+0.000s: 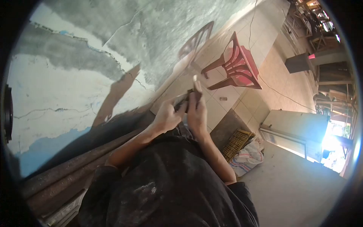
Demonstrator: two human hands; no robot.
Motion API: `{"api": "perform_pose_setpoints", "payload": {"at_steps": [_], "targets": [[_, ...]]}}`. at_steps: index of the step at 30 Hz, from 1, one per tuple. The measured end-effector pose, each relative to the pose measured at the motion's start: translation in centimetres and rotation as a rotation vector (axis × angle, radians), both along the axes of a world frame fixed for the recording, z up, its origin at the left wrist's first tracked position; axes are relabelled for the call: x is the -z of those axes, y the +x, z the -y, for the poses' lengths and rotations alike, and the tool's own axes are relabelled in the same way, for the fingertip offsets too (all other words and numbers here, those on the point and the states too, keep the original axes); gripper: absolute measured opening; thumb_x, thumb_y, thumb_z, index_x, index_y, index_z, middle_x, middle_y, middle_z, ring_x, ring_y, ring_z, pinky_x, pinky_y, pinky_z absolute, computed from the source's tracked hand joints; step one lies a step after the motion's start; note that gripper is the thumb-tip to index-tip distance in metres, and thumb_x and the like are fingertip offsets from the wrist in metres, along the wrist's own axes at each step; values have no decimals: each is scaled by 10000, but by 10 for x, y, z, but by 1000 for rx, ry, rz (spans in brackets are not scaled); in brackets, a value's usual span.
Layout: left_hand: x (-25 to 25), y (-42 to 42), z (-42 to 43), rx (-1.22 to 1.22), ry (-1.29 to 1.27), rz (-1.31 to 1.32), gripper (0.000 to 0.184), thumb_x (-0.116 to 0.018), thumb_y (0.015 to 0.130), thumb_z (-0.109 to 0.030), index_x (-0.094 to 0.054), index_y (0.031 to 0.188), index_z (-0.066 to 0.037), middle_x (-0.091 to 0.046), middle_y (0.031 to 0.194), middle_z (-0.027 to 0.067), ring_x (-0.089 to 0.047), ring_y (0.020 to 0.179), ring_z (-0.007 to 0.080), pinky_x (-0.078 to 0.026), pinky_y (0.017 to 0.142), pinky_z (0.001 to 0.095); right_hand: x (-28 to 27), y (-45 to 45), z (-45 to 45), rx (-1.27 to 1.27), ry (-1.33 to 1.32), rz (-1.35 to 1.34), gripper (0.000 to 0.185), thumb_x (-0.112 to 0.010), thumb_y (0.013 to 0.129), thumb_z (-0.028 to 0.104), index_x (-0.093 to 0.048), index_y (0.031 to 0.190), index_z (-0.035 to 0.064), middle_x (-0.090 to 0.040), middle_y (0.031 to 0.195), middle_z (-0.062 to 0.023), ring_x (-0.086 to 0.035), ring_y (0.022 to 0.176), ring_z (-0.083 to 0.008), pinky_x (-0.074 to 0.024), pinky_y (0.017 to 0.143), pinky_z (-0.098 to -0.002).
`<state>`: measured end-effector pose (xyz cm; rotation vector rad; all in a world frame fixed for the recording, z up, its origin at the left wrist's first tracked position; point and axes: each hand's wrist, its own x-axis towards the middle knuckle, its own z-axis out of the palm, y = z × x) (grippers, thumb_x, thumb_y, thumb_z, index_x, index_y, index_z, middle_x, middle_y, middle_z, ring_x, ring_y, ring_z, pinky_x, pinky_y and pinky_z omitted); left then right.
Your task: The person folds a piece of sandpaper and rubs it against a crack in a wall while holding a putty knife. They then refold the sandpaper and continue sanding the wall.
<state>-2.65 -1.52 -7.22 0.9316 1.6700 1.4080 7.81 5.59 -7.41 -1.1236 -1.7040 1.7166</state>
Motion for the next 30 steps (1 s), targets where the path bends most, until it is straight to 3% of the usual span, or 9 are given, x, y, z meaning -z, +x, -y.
{"api": "perform_pose_setpoints", "payload": {"at_steps": [6,9,17,18,21,23,26,28,30], "targets": [[-12,21,-8,23,132,-85,333,-526,922,-94,-570,1240,-8,-658,899,255,-682,887,332,-505,713,372,-16,14,-1,86,117,72,427,-383,1043,231,-417,1377,-32,-558,1223,-105,-522,1119,-164,-410,966,-286],[-22,25,-10,2,95,115,289,-527,927,-132,-600,1159,25,-662,967,259,-658,927,389,-511,767,381,-26,22,-3,54,-101,-30,458,-347,1036,201,-343,1424,-41,-405,1446,-198,-358,1362,-255,-258,1115,-334],[-10,28,-7,-47,176,-135,421,-525,890,-87,-533,1311,-62,-632,923,280,-661,862,390,-515,726,405,-34,23,15,14,-1,-23,468,-332,1039,204,-318,1443,-32,-406,1441,-186,-345,1363,-235,-243,1121,-320],[-18,22,-8,-33,125,-84,445,-528,883,-84,-519,1328,-70,-631,913,276,-656,847,396,-514,720,411,-31,26,24,87,-37,71,403,-393,1038,293,-504,1266,-20,-593,1113,-102,-534,1001,-159,-422,873,-304],[-24,24,-4,-5,125,-158,508,-533,873,-79,-470,1377,-92,-635,892,259,-653,819,397,-510,709,426,-26,22,31,117,167,53,389,-393,1038,293,-519,1226,-24,-589,1066,-92,-524,970,-143,-419,849,-286],[-26,22,-1,19,86,-189,532,-532,873,-80,-444,1398,-100,-636,891,252,-650,811,399,-505,702,435,-30,27,24,32,-105,16,427,-335,1034,205,-333,1378,-48,-368,1360,-161,-314,1268,-222,-249,1047,-313],[-33,19,5,68,55,-223,550,-534,873,-76,-420,1411,-100,-632,932,252,-639,826,409,-498,701,447,-25,31,38,84,81,68,379,-393,1034,295,-525,1166,-35,-581,991,-77,-526,900,-132,-434,773,-269],[-37,28,10,59,248,-414,567,-543,865,-64,-409,1416,-92,-628,992,253,-631,864,412,-495,716,452,-38,35,22,25,-93,67,409,-324,1037,208,-346,1368,-31,-432,1311,-160,-400,1210,-217,-317,999,-310],[-45,28,6,112,241,-346,572,-557,851,-49,-417,1405,-82,-610,1064,254,-615,923,416,-494,749,452,-46,35,23,52,-43,48,421,-313,1039,201,-337,1386,-35,-439,1321,-165,-413,1221,-226,-331,1006,-319]]}}
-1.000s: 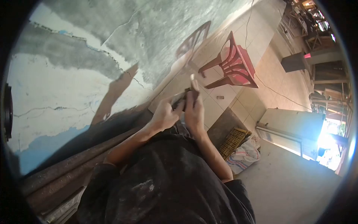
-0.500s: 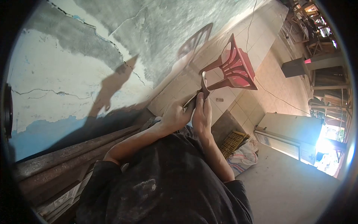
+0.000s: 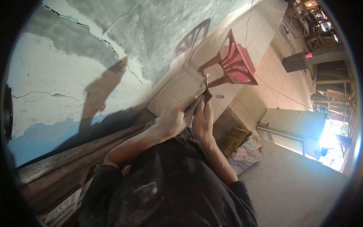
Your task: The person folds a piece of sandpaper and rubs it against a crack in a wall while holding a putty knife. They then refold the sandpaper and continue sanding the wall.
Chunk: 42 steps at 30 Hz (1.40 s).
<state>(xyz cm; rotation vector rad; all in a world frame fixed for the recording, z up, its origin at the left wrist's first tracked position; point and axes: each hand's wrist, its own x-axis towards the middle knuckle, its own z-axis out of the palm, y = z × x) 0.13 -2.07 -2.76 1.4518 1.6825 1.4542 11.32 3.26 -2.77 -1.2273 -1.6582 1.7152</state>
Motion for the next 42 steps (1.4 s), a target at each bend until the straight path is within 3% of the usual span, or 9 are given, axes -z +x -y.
{"api": "perform_pose_setpoints", "payload": {"at_steps": [3,8,11,23,26,31,32,36,42], "targets": [[-1,0,-6,8,-130,68,569,-573,822,-20,-437,1374,-48,-583,1135,262,-591,996,426,-488,800,454,-6,-2,9,9,347,4,406,-360,1044,283,-458,1275,-37,-583,1069,-109,-557,961,-162,-458,819,-305],[0,3,-4,45,-173,113,570,-559,811,-3,-431,1367,-14,-584,1163,257,-588,1002,435,-496,825,447,-6,4,-5,74,-72,-92,442,-332,1042,190,-286,1427,-21,-420,1380,-157,-417,1254,-211,-335,1035,-315],[0,9,4,-7,-154,70,583,-547,812,-3,-423,1382,-22,-580,1184,254,-590,1010,429,-500,836,442,-5,3,3,63,154,-35,403,-380,1045,288,-504,1243,-40,-594,1111,-129,-566,1005,-170,-451,856,-292],[13,5,-3,-83,-172,132,571,-597,830,-61,-451,1382,-49,-623,1084,249,-646,933,380,-515,760,409,-13,4,1,-16,34,100,429,-365,1041,338,-519,1235,-12,-582,1059,-97,-557,959,-146,-450,796,-284],[12,14,1,-137,104,14,576,-601,826,-47,-453,1383,-51,-630,1043,250,-646,936,380,-514,773,407,-14,-3,1,43,75,-3,427,-340,1049,248,-430,1346,-44,-562,1224,-152,-525,1121,-203,-402,957,-309],[14,13,2,-150,-41,63,563,-606,822,-42,-474,1369,-59,-625,1052,261,-637,960,395,-514,793,406,-3,-1,9,-36,170,32,431,-338,1045,230,-400,1373,-42,-527,1285,-174,-486,1192,-234,-363,1016,-332],[18,14,2,-172,9,20,560,-606,821,-43,-478,1366,-60,-626,1039,264,-637,955,400,-514,791,408,1,-4,14,95,170,-49,412,-355,1045,284,-498,1260,-36,-600,1118,-157,-563,1027,-212,-428,891,-321],[25,13,2,-150,-30,179,524,-592,832,-59,-500,1348,-63,-629,1017,264,-634,959,406,-512,789,416,1,0,7,-55,-7,-13,446,-327,1041,225,-362,1393,-47,-483,1331,-196,-455,1243,-275,-338,1045,-338],[9,7,11,-102,-202,180,460,-557,853,-74,-534,1312,-57,-626,1019,267,-643,944,396,-512,773,424,6,2,7,-94,79,52,449,-331,1042,238,-371,1395,-37,-494,1317,-181,-451,1241,-245,-337,1037,-324]]}}
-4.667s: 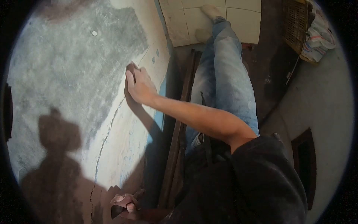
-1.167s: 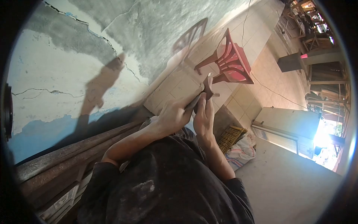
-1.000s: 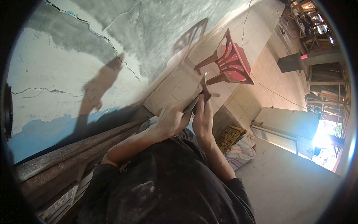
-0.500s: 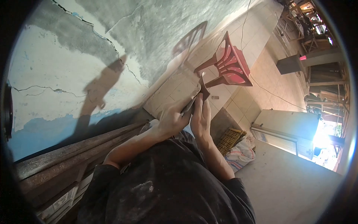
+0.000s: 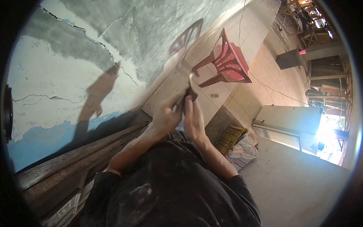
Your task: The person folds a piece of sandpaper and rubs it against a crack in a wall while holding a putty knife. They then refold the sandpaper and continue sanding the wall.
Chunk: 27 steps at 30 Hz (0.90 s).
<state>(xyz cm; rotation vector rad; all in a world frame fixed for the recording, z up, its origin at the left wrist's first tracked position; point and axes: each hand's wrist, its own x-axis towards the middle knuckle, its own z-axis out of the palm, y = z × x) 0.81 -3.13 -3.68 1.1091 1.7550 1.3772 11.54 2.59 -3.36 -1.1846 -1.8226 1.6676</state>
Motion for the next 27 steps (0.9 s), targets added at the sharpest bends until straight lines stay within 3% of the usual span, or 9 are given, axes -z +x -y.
{"api": "perform_pose_setpoints", "payload": {"at_steps": [2,6,9,13,17,21,22,26,27], "targets": [[-4,-8,-3,-34,-90,47,448,-554,851,-68,-546,1298,-57,-625,1022,270,-645,937,391,-512,766,426,-3,-4,6,4,-51,-23,450,-331,1045,251,-382,1385,-37,-512,1293,-169,-467,1214,-230,-345,1025,-312],[5,0,6,-68,58,-4,290,-541,907,-111,-615,1167,-6,-656,925,256,-659,891,397,-516,723,390,-14,-4,0,78,-339,-38,483,-333,1047,269,-336,1417,-42,-452,1371,-186,-407,1289,-238,-294,1073,-313],[2,-7,4,-87,-12,44,288,-559,901,-98,-615,1164,2,-656,920,257,-663,896,386,-516,722,377,-8,-5,16,9,86,9,474,-351,1047,290,-388,1373,-52,-527,1266,-165,-481,1180,-216,-347,1017,-309],[12,1,4,-106,39,-44,276,-573,896,-99,-625,1146,8,-653,913,263,-669,893,374,-515,717,372,-14,-5,1,36,-288,-79,484,-331,1046,241,-307,1436,-46,-421,1407,-226,-391,1326,-268,-288,1088,-336],[5,-5,4,-54,43,-58,264,-569,901,-107,-632,1127,15,-652,903,264,-672,880,372,-513,706,375,8,-2,14,31,-37,-93,464,-341,1044,249,-352,1412,-33,-497,1314,-201,-458,1237,-257,-322,1053,-329],[9,-13,3,-42,28,-22,278,-573,899,-107,-622,1144,16,-653,898,261,-674,866,370,-515,697,372,-6,-3,14,40,-199,-57,461,-347,1044,266,-372,1393,-35,-506,1291,-177,-467,1209,-229,-343,1021,-311],[8,-13,4,-39,-21,-22,282,-573,898,-106,-620,1148,15,-653,902,262,-674,871,369,-516,699,372,-1,-5,19,49,-75,-66,427,-359,1044,275,-440,1328,-34,-552,1199,-148,-501,1123,-198,-375,972,-304],[15,-9,5,-3,2,-14,293,-566,902,-104,-613,1165,14,-657,932,262,-671,914,365,-518,736,369,8,-4,3,148,-347,-188,458,-357,1044,278,-397,1386,-24,-527,1266,-155,-474,1189,-203,-345,1014,-306],[12,-9,5,-22,-26,20,291,-564,903,-100,-614,1167,13,-657,940,263,-669,924,364,-518,748,368,6,-4,6,103,-241,-140,458,-361,1043,279,-400,1383,-26,-532,1260,-153,-480,1179,-201,-350,1008,-304]]}}
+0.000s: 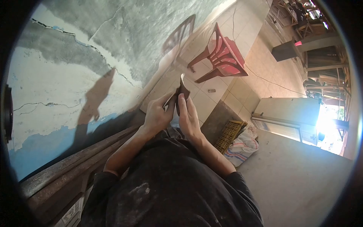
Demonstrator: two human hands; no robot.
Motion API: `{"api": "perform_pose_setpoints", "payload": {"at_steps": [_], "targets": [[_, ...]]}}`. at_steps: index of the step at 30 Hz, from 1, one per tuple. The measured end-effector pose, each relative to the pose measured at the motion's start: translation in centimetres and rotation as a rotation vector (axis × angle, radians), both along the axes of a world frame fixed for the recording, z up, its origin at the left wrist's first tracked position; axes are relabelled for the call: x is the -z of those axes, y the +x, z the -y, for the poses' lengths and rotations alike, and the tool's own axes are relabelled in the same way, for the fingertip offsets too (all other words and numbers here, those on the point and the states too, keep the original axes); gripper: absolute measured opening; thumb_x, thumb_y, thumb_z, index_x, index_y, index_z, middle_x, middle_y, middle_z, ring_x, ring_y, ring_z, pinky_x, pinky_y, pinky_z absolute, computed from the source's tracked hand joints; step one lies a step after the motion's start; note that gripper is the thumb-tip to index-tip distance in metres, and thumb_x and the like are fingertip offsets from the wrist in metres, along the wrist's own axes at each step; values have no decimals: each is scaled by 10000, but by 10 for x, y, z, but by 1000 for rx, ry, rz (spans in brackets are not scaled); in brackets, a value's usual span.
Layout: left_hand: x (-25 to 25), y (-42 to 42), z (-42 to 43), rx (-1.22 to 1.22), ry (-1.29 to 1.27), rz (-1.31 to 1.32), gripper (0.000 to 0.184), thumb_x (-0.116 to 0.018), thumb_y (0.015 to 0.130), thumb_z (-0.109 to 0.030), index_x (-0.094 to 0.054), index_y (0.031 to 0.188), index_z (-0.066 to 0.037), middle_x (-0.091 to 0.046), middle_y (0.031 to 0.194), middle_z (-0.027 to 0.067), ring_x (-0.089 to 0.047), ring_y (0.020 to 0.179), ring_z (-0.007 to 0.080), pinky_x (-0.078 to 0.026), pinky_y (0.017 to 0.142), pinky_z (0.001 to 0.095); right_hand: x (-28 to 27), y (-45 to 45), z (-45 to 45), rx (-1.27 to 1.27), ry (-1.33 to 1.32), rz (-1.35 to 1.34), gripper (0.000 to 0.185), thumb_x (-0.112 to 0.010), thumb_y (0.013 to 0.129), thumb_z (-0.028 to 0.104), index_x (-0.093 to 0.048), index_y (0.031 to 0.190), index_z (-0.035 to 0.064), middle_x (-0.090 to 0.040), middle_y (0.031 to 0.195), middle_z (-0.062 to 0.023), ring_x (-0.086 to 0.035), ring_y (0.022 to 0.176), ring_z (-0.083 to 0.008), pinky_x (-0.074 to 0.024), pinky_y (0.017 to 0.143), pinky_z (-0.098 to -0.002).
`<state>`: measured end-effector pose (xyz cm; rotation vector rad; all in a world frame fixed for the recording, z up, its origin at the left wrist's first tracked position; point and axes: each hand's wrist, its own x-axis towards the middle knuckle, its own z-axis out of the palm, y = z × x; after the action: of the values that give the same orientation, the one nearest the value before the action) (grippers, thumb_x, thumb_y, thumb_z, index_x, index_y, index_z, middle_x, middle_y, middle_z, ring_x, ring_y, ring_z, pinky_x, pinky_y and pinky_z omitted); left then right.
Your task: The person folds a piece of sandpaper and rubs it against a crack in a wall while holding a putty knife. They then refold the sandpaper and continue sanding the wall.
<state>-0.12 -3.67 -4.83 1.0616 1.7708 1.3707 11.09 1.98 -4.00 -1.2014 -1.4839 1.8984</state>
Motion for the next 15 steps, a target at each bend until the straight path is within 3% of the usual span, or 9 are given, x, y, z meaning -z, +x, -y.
{"api": "perform_pose_setpoints", "payload": {"at_steps": [5,7,10,13,15], "targets": [[-5,0,3,-26,26,-46,297,-560,907,-91,-613,1182,7,-658,965,268,-663,955,365,-517,792,370,-9,5,1,-172,364,30,473,-361,1041,266,-364,1405,-35,-518,1269,-152,-471,1170,-204,-335,1021,-307],[-7,-4,2,-45,-38,63,304,-562,904,-89,-607,1188,11,-657,963,270,-661,955,368,-517,789,374,-12,-5,-2,-90,63,22,461,-362,1041,259,-380,1396,-35,-527,1255,-144,-478,1159,-196,-349,1003,-301],[-12,-1,5,-56,17,-7,311,-563,904,-92,-601,1192,17,-656,960,269,-659,953,374,-518,784,381,-15,-8,4,-92,264,33,428,-374,1041,272,-451,1323,-41,-565,1181,-126,-509,1099,-178,-388,946,-292],[-15,-1,1,-68,35,-9,313,-563,903,-84,-596,1197,20,-655,955,269,-658,945,378,-519,779,385,-26,-4,-15,-110,80,55,402,-369,1042,276,-486,1262,-40,-571,1134,-115,-513,1055,-174,-400,931,-309],[-18,-2,1,-72,25,5,316,-562,905,-81,-593,1203,17,-657,954,265,-663,936,372,-520,776,381,-23,-2,-10,-153,234,121,387,-376,1042,288,-507,1227,-25,-562,1064,-79,-497,966,-145,-399,859,-293]]}}
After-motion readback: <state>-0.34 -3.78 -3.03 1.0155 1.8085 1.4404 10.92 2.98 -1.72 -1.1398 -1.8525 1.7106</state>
